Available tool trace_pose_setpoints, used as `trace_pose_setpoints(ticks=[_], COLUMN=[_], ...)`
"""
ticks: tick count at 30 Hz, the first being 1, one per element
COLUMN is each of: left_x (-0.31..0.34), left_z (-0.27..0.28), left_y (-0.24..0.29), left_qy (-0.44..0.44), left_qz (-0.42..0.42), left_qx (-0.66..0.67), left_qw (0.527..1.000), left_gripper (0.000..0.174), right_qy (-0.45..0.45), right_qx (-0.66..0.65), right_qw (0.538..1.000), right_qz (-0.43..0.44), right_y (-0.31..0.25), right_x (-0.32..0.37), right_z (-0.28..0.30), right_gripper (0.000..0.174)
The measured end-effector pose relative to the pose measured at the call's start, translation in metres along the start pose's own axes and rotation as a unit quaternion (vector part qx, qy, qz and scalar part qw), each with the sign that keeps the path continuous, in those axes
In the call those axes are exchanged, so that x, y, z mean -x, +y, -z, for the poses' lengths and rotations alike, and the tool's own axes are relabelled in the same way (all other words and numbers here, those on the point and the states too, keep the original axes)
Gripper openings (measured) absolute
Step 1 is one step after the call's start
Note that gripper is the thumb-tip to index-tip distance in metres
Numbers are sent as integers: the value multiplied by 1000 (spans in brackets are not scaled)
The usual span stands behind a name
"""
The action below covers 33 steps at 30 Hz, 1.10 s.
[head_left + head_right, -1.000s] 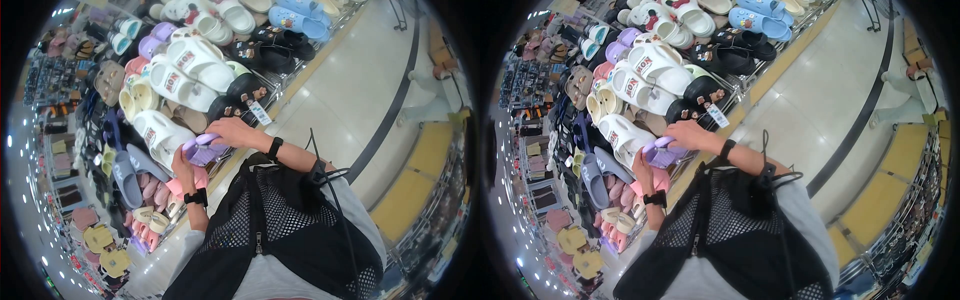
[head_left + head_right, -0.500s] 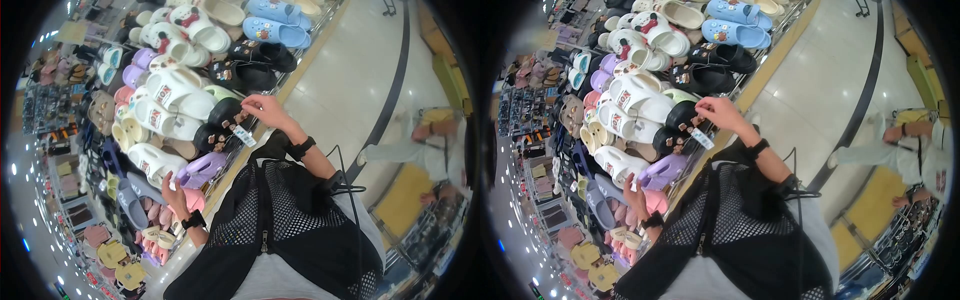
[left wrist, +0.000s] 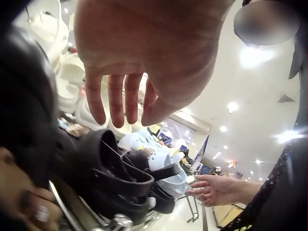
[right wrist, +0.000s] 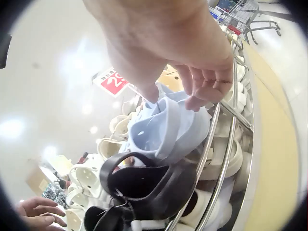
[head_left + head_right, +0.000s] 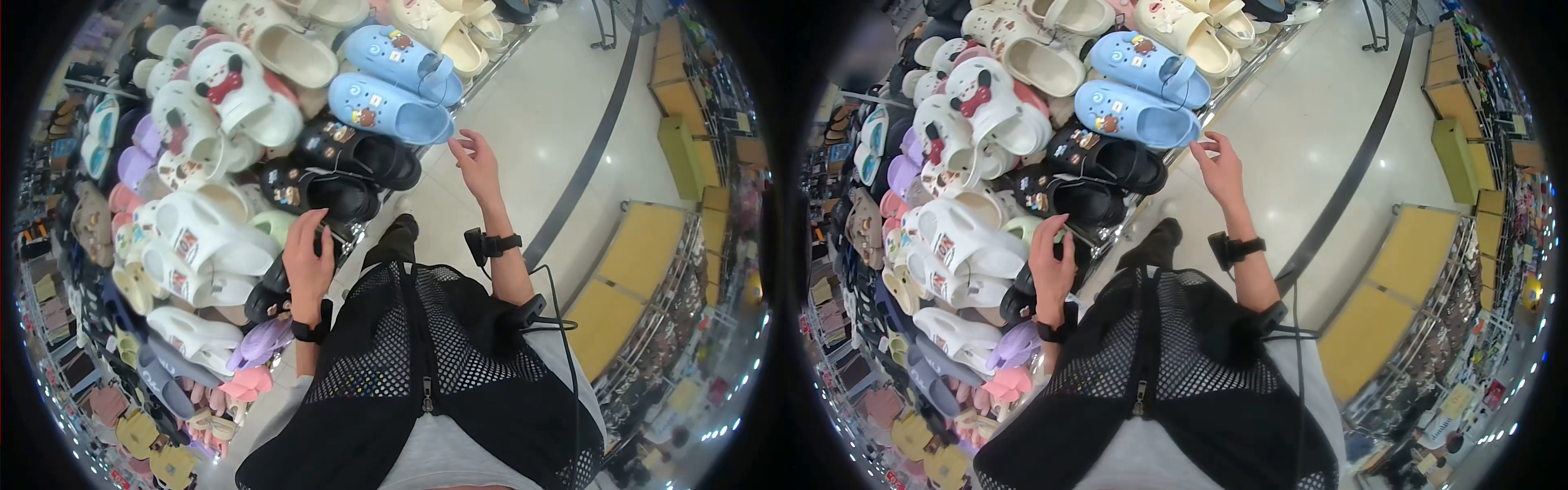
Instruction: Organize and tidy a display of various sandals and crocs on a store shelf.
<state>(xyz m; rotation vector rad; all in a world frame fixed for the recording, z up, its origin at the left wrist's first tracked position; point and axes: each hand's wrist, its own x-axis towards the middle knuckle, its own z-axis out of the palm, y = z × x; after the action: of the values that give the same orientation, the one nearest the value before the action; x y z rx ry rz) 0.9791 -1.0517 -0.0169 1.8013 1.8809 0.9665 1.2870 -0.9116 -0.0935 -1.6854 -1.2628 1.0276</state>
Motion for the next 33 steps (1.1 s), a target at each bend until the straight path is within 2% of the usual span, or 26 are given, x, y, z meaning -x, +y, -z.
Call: trace_pose_setpoints(ticks=[2, 4, 5, 7, 8, 10, 14, 16, 17, 20, 22, 24, 25, 26, 29, 32, 33], left_x=[-17, -32, -38, -51, -56, -66, -80, -86, -88, -94, -103, -107, -110, -114, -120, -133, -141], left_z=[-20, -37, -42, -51, -52, -54, -63, -69, -73, -86, -98, -107, -112, -115, -129, -138, -142], left_y=[11, 15, 18, 22, 23, 22, 25, 28, 31, 45, 56, 62, 66, 69, 76, 96, 104], left_qy=[-21, -50, -51, -64, -65, -72, -72, -67, -66, -65, -57, -63, -57, -56, -38, 27, 47], left_qz=[-17, -28, -28, -30, -30, -1, 28, 31, 29, 31, 27, 40, 72, 91, 125, 167, 179], left_qx=[19, 23, 25, 28, 29, 31, 18, 8, 0, -32, -57, -144, -153, -156, -209, -201, -194], left_qw=[999, 998, 998, 997, 997, 997, 997, 997, 997, 997, 996, 987, 984, 982, 969, 965, 964], left_gripper=[28, 29, 29, 30, 30, 30, 33, 33, 34, 36, 37, 38, 37, 37, 37, 32, 30], right_qy=[-4, -149, -148, -244, -244, -320, -310, -273, -252, -262, -278, -370, -402, -406, -502, -524, -504], right_qx=[16, 27, 28, 47, 47, -12, -1, -88, -132, -121, -116, -33, -31, -33, 3, -21, -43], right_qw=[1000, 987, 987, 965, 965, 947, 951, 956, 958, 955, 951, 928, 915, 913, 858, 848, 858], right_qz=[-24, -49, -50, -82, -83, -31, 1, -55, -34, -74, -66, -31, -30, -23, 110, 80, 84], right_y=[6, 11, 13, 18, 20, 34, 60, 57, 68, 60, 55, 52, 39, 38, 49, 65, 71], right_x=[-26, -51, -60, -76, -83, -98, -108, -96, -93, -96, -104, -111, -115, -123, -155, -188, -198], right_z=[5, 13, 15, 20, 20, 20, 14, 7, -3, -10, -7, -3, 6, 13, 33, 67, 81], right_gripper=[52, 54, 54, 50, 50, 45, 35, 27, 21, 21, 25, 33, 41, 41, 45, 46, 44])
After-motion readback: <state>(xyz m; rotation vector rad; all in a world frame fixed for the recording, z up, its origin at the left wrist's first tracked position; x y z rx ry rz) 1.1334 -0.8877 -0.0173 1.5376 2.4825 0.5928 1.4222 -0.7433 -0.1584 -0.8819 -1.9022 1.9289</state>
